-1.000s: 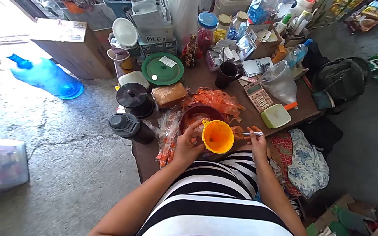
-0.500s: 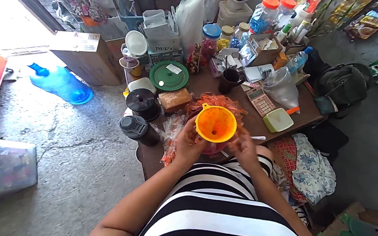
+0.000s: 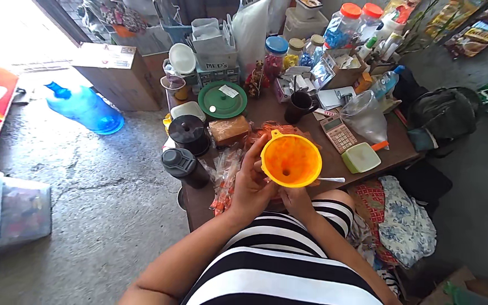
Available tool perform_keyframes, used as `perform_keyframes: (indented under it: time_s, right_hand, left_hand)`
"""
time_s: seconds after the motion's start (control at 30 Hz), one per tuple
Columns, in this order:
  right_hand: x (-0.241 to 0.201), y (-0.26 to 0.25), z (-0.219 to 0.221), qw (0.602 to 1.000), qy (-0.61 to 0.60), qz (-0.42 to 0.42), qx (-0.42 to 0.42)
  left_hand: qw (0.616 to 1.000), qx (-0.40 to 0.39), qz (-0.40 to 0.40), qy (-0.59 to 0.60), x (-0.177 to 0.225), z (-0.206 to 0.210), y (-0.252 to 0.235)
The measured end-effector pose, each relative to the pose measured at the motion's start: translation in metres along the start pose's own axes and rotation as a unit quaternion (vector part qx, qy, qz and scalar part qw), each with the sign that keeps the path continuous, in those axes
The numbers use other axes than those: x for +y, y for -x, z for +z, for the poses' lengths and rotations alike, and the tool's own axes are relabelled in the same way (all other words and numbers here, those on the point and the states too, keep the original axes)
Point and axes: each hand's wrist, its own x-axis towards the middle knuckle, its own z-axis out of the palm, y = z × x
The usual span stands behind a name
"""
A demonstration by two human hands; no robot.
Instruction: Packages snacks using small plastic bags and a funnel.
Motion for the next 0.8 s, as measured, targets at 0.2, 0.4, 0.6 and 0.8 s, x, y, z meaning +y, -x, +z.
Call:
perform_keyframes:
  time_s: [0.2,0.4,0.6,0.8]
  right_hand:
    - [-0.009,0.01,-0.012,0.993,0.039,0.106,-0.02]
    - [-0.059,-0.022,-0.062,0.937,-0.139,0.306,-0.092]
    - [-0.037,-0.003,-0.039,0.954,-0.171,0.247,-0.017]
    - [-0.001,0.013,-0.005,0.992,0.026,0.105,-0.068]
  left_hand:
    - [0.997,-0.047,0.042,-0.044,0.005,0.003,0.007]
    - [0.993,-0.077,0.038,-0.078,0.009,0.003,0.013]
    - [0.989,-0.1,0.03,-0.102,0.009,-0.001,0.012]
    - [0.992,-0.073,0.033,-0.098,0.009,-0.003,0.0]
